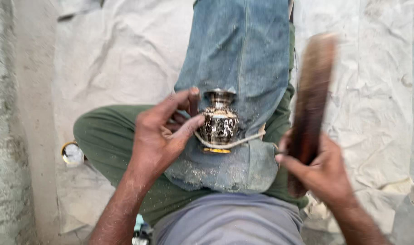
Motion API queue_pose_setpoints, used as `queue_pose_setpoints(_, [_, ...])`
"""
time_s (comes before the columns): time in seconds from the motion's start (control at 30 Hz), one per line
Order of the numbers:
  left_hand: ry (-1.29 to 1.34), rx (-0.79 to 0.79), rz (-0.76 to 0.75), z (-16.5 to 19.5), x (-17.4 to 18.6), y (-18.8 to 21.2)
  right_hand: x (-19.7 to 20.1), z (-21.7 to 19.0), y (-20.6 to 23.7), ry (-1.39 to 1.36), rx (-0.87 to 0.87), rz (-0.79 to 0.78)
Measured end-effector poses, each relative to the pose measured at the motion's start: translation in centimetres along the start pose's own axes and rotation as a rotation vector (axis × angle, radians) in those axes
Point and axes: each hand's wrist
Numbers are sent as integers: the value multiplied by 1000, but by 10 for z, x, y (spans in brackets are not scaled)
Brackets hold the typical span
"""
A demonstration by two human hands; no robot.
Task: The person sits cross-legged on the ground with a small brass pot held against a cloth pad on their lap. They hold a chisel against the pot's decorated surface with one hand and repeatedly strike it with a wooden mallet held in the other hand, chasing the ornamental pattern around the vessel, and rotate the pot to reach new areas.
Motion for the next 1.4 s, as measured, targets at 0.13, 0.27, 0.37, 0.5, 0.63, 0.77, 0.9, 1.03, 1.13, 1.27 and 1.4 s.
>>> queue_pose_setpoints(0.13, [251, 212, -118, -29, -1, -3, -33, -5, -6, -290, 94, -123])
queue_pose_setpoints(0.27, [29, 107, -69, -25, -7, 3, -49, -28, -12, -430, 27, -215])
queue_pose_setpoints(0.37, [-192, 68, -45, -10, -13, 3, -50, -30, -23, -415, -39, -232])
queue_pose_setpoints(0.5, [-73, -4, -69, 7, -9, -6, -36, -17, -27, -498, -17, -249])
queue_pose_setpoints(0.63, [51, -41, -215, 20, -8, -24, -12, -7, -9, -340, -38, -136])
queue_pose_setpoints(0.77, [-113, -244, -414, 36, -16, -44, 4, 5, 17, -227, -94, 102])
queue_pose_setpoints(0.9, [-322, -363, -585, 50, -16, -60, 7, 25, 34, -92, -72, 296])
queue_pose_setpoints(1.03, [-421, -349, -693, 57, -19, -65, 2, 33, 32, 3, 70, 407])
queue_pose_setpoints(1.13, [-435, -294, -683, 59, -22, -66, -2, 24, 25, 343, -69, 375])
queue_pose_setpoints(1.27, [-427, -311, -633, 59, -22, -64, 1, 6, 21, 27, 51, 397])
queue_pose_setpoints(1.4, [-422, -322, -659, 59, -21, -63, 16, 3, 20, 89, 99, 321])
Point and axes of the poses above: each hand's wrist, its own y-axis away from the middle knuckle, its own x-axis out of the back of the hand, z = x × y, and after that the axes turned 4 degrees about -z, right-handed
